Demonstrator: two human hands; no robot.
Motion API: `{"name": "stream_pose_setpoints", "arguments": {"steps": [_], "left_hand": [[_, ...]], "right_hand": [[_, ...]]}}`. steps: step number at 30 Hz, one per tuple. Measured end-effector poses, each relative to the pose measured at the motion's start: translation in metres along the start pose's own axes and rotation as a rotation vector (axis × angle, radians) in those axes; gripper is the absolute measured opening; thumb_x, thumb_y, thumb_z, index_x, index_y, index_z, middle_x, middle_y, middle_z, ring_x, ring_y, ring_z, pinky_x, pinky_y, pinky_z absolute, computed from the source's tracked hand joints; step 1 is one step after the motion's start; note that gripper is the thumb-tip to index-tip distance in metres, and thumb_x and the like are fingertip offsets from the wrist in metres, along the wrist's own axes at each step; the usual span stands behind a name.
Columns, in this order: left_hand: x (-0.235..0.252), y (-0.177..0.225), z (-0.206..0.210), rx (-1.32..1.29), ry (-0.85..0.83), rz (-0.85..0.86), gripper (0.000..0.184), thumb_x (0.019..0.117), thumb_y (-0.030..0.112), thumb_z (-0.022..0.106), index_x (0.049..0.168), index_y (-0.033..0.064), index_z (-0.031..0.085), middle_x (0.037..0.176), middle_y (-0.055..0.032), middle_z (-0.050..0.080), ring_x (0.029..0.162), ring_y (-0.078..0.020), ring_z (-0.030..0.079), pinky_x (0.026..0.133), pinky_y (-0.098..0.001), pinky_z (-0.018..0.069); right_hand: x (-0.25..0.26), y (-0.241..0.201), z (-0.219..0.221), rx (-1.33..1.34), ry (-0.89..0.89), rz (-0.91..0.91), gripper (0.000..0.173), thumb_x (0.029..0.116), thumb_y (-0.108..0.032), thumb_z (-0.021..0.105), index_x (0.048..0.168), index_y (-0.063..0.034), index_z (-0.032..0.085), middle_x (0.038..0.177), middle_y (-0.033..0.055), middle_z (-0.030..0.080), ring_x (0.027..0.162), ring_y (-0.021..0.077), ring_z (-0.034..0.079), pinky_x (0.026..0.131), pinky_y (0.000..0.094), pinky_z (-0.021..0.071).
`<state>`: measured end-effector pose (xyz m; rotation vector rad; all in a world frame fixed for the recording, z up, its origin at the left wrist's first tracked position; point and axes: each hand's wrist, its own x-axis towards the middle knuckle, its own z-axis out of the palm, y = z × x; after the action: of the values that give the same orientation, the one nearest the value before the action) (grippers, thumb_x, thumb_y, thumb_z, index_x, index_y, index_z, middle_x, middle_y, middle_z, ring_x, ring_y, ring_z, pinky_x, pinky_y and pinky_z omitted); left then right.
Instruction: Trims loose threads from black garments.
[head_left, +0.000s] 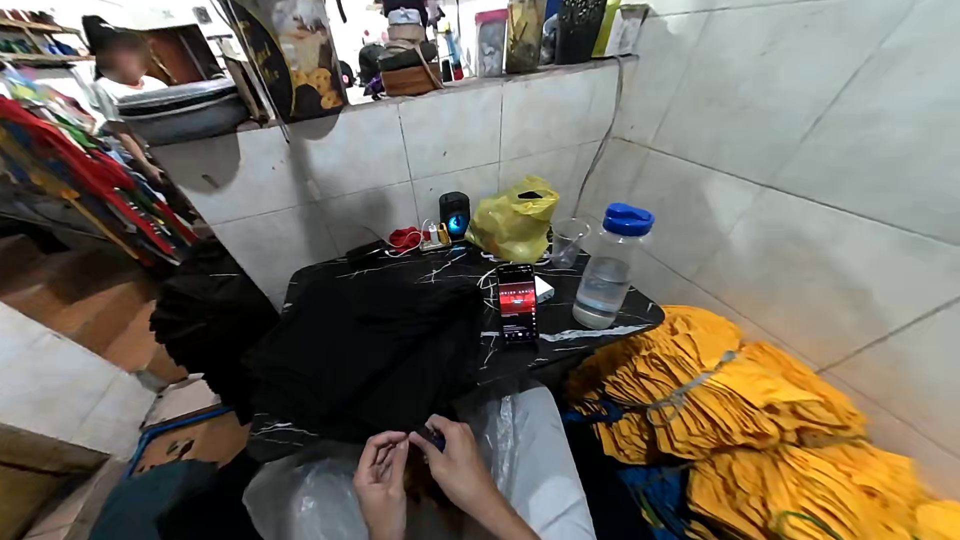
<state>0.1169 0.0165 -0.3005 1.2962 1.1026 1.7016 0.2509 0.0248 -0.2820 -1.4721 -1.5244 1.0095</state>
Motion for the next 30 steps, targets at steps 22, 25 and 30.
{"name": "stream_pose_setpoints", "arguments": {"steps": [22, 25, 30], "left_hand": [[0.008, 0.006, 0.004, 0.002, 0.014, -0.024, 0.033, 0.0850, -0.007, 0.074, 0.117, -0.0069, 0.064, 0.114, -0.0097, 0.069, 0.091, -0.0154, 0.072, 0.074, -0.0286, 0.0653], [0.009, 0.005, 0.005, -0.009, 0.009, -0.041, 0.030, 0.0839, -0.009, 0.073, 0.113, -0.0065, 0.065, 0.110, -0.0087, 0.070, 0.088, -0.0144, 0.073, 0.072, -0.0283, 0.0655], [0.006, -0.002, -0.002, -0.038, -0.083, -0.036, 0.021, 0.0904, -0.010, 0.060, 0.109, -0.0051, 0.070, 0.105, -0.0048, 0.075, 0.091, -0.0100, 0.072, 0.084, -0.0265, 0.0622]], "right_hand": [[-0.001, 0.010, 0.005, 0.180, 0.005, -0.100, 0.026, 0.1038, -0.026, 0.058, 0.095, -0.0037, 0.067, 0.079, 0.0068, 0.063, 0.073, 0.0140, 0.063, 0.070, 0.0322, 0.0541], [0.001, 0.013, 0.004, 0.146, -0.031, -0.045, 0.031, 0.1062, -0.032, 0.053, 0.099, -0.0051, 0.068, 0.081, 0.0056, 0.066, 0.074, 0.0143, 0.065, 0.073, 0.0342, 0.0553], [0.001, 0.010, 0.006, 0.108, 0.041, -0.044, 0.043, 0.0987, -0.047, 0.066, 0.093, -0.0042, 0.068, 0.075, 0.0055, 0.062, 0.068, 0.0132, 0.059, 0.065, 0.0319, 0.0509]]}}
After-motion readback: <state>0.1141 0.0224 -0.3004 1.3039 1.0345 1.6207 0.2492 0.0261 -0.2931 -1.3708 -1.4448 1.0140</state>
